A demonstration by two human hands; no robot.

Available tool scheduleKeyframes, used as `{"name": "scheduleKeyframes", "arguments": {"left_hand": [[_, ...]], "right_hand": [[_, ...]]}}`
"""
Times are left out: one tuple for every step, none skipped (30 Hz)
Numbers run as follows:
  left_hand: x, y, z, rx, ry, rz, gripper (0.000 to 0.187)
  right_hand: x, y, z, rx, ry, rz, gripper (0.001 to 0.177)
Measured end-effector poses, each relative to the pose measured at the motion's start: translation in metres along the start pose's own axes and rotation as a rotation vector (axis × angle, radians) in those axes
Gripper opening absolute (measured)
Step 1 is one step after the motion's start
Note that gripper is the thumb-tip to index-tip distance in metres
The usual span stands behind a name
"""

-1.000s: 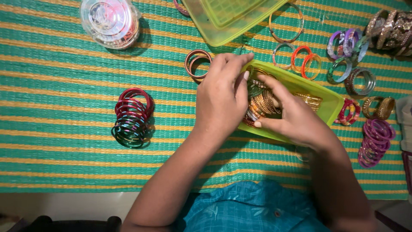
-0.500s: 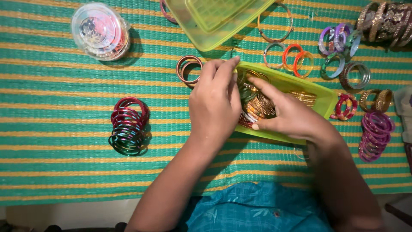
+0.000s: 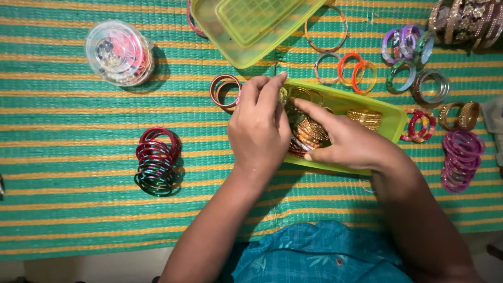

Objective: The person sits on a mat and organizes colorful bangles by picking them up from a green plastic container and the mat, sorting them into stacks, and placing them back into the container or on the mat.

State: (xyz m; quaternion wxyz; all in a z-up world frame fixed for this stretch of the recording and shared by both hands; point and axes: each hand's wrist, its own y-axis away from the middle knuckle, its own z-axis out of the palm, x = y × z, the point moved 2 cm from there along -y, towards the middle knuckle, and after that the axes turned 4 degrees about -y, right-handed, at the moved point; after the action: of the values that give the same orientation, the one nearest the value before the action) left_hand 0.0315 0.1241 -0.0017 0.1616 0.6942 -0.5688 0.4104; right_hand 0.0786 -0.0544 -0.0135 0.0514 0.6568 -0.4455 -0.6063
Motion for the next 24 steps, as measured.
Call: {"name": "scheduleKeyframes", "arguments": {"left_hand": [[0.000, 0.000, 0.000, 0.004, 0.005, 0.003, 0.042], [0.000, 0.000, 0.000, 0.005, 0.014, 0.004, 0.043], [0.000, 0.000, 0.000, 0.008, 0.022, 0.004, 0.043], [0.000, -0.001, 0.000, 0.011, 0.030, 0.004, 0.044], [0.000, -0.001, 0.000, 0.010, 0.054, 0.002, 0.043], [-0.001, -0.001, 0.000, 0.009, 0.079, 0.001, 0.043], [-0.002, -0.001, 0.000, 0.009, 0.104, -0.001, 0.043], [-0.003, 0.000, 0.000, 0.002, 0.150, -0.035, 0.042], [-0.004, 0.000, 0.001, -0.006, 0.195, -0.068, 0.040], [-0.005, 0.001, 0.002, -0.013, 0.241, -0.101, 0.039], [-0.006, 0.001, 0.003, -0.010, 0.288, -0.123, 0.037], [-0.008, 0.001, 0.004, -0.007, 0.336, -0.145, 0.035], [-0.009, 0.001, 0.005, -0.005, 0.384, -0.167, 0.033], [-0.010, 0.001, 0.006, 0.009, 0.413, -0.157, 0.030], [-0.012, 0.000, 0.007, 0.023, 0.444, -0.148, 0.027], [-0.013, 0.000, 0.008, 0.037, 0.475, -0.137, 0.024], [-0.016, 0.000, 0.010, 0.022, 0.519, -0.201, 0.025], [-0.019, 0.000, 0.012, 0.006, 0.563, -0.264, 0.027], [-0.022, 0.000, 0.014, -0.011, 0.608, -0.328, 0.028], [-0.023, 0.000, 0.016, -0.008, 0.623, -0.334, 0.029], [-0.024, 0.000, 0.017, -0.004, 0.637, -0.339, 0.029], [-0.025, 0.000, 0.018, 0.000, 0.651, -0.344, 0.030], [-0.025, 0.001, 0.018, 0.007, 0.644, -0.333, 0.029], [-0.025, 0.001, 0.018, 0.013, 0.637, -0.322, 0.029]], "right_hand": [[0.001, 0.000, 0.001, 0.009, -0.070, -0.058, 0.104], [0.002, 0.000, 0.001, 0.007, -0.084, -0.066, 0.104], [0.004, 0.000, 0.002, 0.004, -0.098, -0.075, 0.103], [0.005, 0.000, 0.001, 0.000, -0.112, -0.083, 0.103], [0.006, 0.001, 0.001, -0.010, -0.049, -0.103, 0.104], [0.006, 0.002, -0.001, -0.021, 0.013, -0.123, 0.105], [0.006, 0.003, -0.002, -0.032, 0.076, -0.142, 0.106], [0.006, 0.004, -0.003, -0.053, 0.097, -0.155, 0.106], [0.005, 0.004, -0.005, -0.075, 0.119, -0.168, 0.107], [0.004, 0.003, -0.006, -0.096, 0.140, -0.182, 0.108], [0.003, 0.001, -0.005, -0.083, 0.125, -0.120, 0.108], [0.002, 0.000, -0.004, -0.071, 0.110, -0.059, 0.107], [0.001, -0.001, -0.003, -0.059, 0.094, 0.003, 0.107], [-0.001, -0.003, -0.002, -0.055, 0.077, 0.035, 0.108], [-0.003, -0.004, -0.002, -0.051, 0.061, 0.067, 0.109], [-0.004, -0.005, -0.002, -0.048, 0.045, 0.099, 0.110], [-0.007, -0.005, -0.003, -0.041, 0.024, 0.010, 0.108], [-0.009, -0.004, -0.003, -0.035, 0.003, -0.078, 0.106], [-0.012, -0.003, -0.002, -0.028, -0.017, -0.166, 0.104], [-0.011, -0.003, -0.001, -0.027, 0.021, -0.106, 0.105], [-0.010, -0.003, -0.001, -0.025, 0.059, -0.047, 0.106], [-0.009, -0.003, 0.000, -0.023, 0.097, 0.011, 0.108], [-0.009, -0.003, 0.001, -0.033, 0.124, 0.009, 0.108], [-0.010, -0.003, 0.001, -0.042, 0.152, 0.006, 0.108]]}}
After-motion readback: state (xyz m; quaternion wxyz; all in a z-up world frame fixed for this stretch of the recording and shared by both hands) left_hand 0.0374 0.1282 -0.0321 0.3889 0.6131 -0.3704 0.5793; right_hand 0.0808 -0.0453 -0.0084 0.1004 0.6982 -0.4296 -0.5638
